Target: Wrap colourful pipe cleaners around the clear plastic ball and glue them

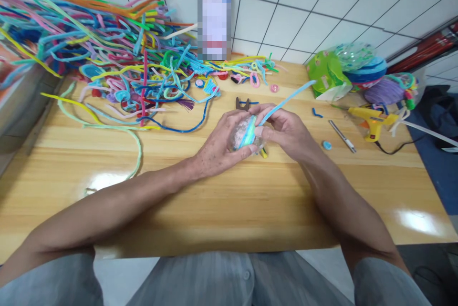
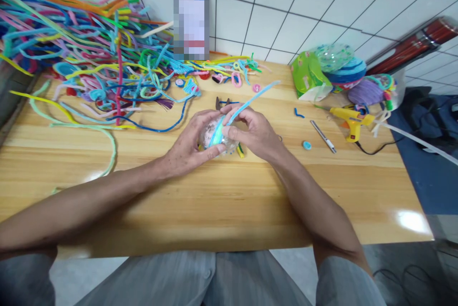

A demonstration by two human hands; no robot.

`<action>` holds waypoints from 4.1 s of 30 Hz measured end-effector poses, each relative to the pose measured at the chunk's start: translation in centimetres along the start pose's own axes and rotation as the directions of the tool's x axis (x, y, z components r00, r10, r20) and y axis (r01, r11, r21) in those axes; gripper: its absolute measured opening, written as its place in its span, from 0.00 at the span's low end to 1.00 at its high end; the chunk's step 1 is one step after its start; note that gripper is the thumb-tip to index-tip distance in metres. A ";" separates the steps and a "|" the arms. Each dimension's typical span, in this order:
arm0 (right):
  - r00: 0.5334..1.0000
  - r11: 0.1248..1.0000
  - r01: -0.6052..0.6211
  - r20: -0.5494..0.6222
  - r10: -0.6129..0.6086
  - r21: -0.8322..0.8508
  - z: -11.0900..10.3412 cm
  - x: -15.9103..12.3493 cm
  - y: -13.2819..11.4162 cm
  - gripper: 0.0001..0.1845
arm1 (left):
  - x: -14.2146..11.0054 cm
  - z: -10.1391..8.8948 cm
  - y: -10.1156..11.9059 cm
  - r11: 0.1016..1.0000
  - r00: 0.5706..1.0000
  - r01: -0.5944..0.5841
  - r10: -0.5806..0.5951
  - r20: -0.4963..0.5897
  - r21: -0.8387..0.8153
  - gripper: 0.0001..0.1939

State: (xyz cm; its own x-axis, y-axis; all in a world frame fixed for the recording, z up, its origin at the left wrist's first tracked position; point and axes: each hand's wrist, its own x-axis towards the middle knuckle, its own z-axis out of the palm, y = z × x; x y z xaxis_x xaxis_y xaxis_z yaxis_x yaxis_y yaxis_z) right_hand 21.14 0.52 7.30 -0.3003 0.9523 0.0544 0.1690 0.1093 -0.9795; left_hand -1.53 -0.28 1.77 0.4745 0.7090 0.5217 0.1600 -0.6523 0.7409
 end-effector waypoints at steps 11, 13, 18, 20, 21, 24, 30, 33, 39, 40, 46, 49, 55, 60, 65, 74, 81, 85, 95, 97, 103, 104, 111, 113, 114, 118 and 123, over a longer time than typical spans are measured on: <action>1.000 0.999 0.003 0.002 -0.003 0.043 -0.6 0.2 0.4 0.12 | -0.3 0.0 0.1 1.000 1.000 -0.002 0.002 -0.001 0.025 0.34; 1.000 0.999 0.016 0.007 -0.016 0.040 -0.5 0.2 0.4 0.12 | -0.3 0.0 0.1 1.000 1.000 -0.007 0.007 0.001 0.020 0.35; 0.999 0.999 0.032 0.019 -0.033 0.025 0.0 0.1 0.2 0.15 | -0.3 -0.1 0.3 1.000 1.000 0.007 -0.007 -0.010 -0.004 0.34; 1.000 0.999 0.027 0.010 -0.028 0.027 0.1 0.1 0.1 0.17 | -0.2 -0.1 0.4 0.999 0.999 0.044 -0.045 -0.006 -0.016 0.33; 1.000 0.999 0.018 0.007 -0.018 0.031 0.1 0.1 0.0 0.18 | -0.1 -0.1 0.4 0.998 0.998 0.058 -0.058 -0.004 -0.015 0.32; 1.000 0.997 -0.028 0.014 0.027 0.065 -0.1 0.0 -0.2 0.19 | -0.1 -0.1 0.3 0.999 0.999 0.043 -0.043 -0.008 0.015 0.32; 1.000 0.997 -0.029 -0.002 0.030 0.070 -0.6 0.1 -0.2 0.16 | -0.1 0.0 0.0 0.998 1.000 0.006 -0.005 -0.006 0.062 0.35; 1.000 0.999 -0.025 -0.004 0.025 0.042 -0.6 0.1 0.0 0.15 | -0.2 0.1 -0.1 0.998 1.000 -0.007 0.007 0.002 0.065 0.35; 1.000 1.000 0.013 0.011 -0.013 0.017 -0.2 0.3 0.2 0.15 | -0.2 0.0 -0.2 0.997 0.998 -0.055 0.054 0.011 0.058 0.34; 1.000 1.000 0.020 0.011 -0.020 0.011 -0.2 0.3 0.2 0.15 | -0.2 0.0 -0.2 0.997 0.999 -0.050 0.049 0.010 0.051 0.34; 1.000 1.000 0.029 0.005 -0.029 0.000 0.0 0.2 0.1 0.18 | 0.0 0.0 -0.3 0.999 1.000 -0.002 0.001 -0.019 -0.039 0.25; 0.999 0.999 -0.033 -0.012 0.034 0.042 -0.2 0.1 0.1 0.20 | -0.2 0.0 -0.2 0.999 1.000 0.002 -0.002 -0.022 -0.039 0.26; 0.993 0.992 -0.051 -0.096 0.063 0.119 0.2 0.3 0.2 0.21 | 0.1 -0.3 -0.2 1.000 1.000 0.001 -0.001 -0.016 -0.015 0.26; 0.988 0.989 -0.053 -0.134 0.072 0.137 0.7 0.5 0.5 0.19 | 0.3 -0.3 -0.6 0.999 1.000 0.010 -0.010 -0.001 -0.035 0.26; 0.987 0.989 -0.086 -0.124 0.101 0.123 0.6 0.6 0.6 0.20 | 0.2 -0.2 -0.6 0.999 1.000 0.023 -0.023 0.003 -0.041 0.26; 0.992 0.981 -0.120 -0.026 0.126 0.150 0.5 0.1 0.2 0.21 | -0.2 0.0 0.3 0.997 0.999 0.051 -0.051 -0.012 -0.050 0.29; 0.985 0.980 -0.142 -0.080 0.154 0.138 0.3 0.3 0.7 0.18 | 1.0 -0.9 0.3 0.974 0.985 0.163 -0.151 0.085 -0.159 0.30; 0.977 0.968 -0.182 -0.076 0.198 0.172 -0.5 0.8 1.5 0.16 | 0.8 -1.0 -0.2 0.977 0.994 0.097 -0.083 0.078 -0.191 0.37; 0.976 0.953 -0.159 -0.105 0.191 0.257 -0.5 0.8 2.1 0.14 | -0.9 1.1 -3.2 0.976 0.975 -0.216 0.215 0.052 0.019 0.60; 0.977 0.954 -0.151 -0.109 0.184 0.258 -0.5 0.9 2.3 0.14 | -0.8 1.0 -3.3 0.977 0.975 -0.214 0.212 0.066 0.026 0.59; 0.976 0.954 -0.159 -0.103 0.190 0.255 -0.5 0.8 2.2 0.14 | -0.8 1.1 -3.6 0.979 0.977 -0.203 0.200 0.075 0.024 0.58; 0.975 0.953 -0.165 -0.106 0.197 0.253 -0.5 0.8 2.2 0.14 | -0.8 1.2 -3.6 0.980 0.978 -0.199 0.197 0.071 0.027 0.59; 0.967 0.950 -0.200 -0.105 0.230 0.241 -0.1 0.8 1.6 0.17 | -0.5 0.0 -1.4 0.989 0.987 -0.146 0.145 0.067 0.011 0.49; 0.972 0.956 -0.183 -0.100 0.210 0.230 0.3 0.6 1.3 0.17 | -0.2 -0.8 -0.5 0.998 0.996 -0.056 0.056 0.073 -0.008 0.43; 0.975 0.960 -0.170 -0.100 0.196 0.224 0.5 0.5 1.1 0.17 | 0.0 -1.2 -0.1 1.000 0.996 0.005 -0.004 0.088 -0.012 0.42; 0.985 0.975 -0.129 -0.095 0.148 0.183 1.0 -0.1 0.6 0.17 | 0.5 -1.9 0.8 0.984 0.975 0.175 -0.173 0.143 -0.007 0.39; 0.990 0.979 -0.138 -0.012 0.141 0.148 0.6 -0.3 -0.2 0.18 | 0.5 -1.5 0.8 0.994 0.988 0.111 -0.108 0.108 -0.019 0.34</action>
State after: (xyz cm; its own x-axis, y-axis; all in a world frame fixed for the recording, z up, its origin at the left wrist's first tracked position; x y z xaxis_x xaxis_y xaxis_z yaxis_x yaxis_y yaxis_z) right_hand 20.66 0.04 7.36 -0.2620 0.9616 -0.0820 0.0679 -0.0663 -0.9955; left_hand -2.47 -0.08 3.23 0.5449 0.7423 0.3901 0.1952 -0.5647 0.8019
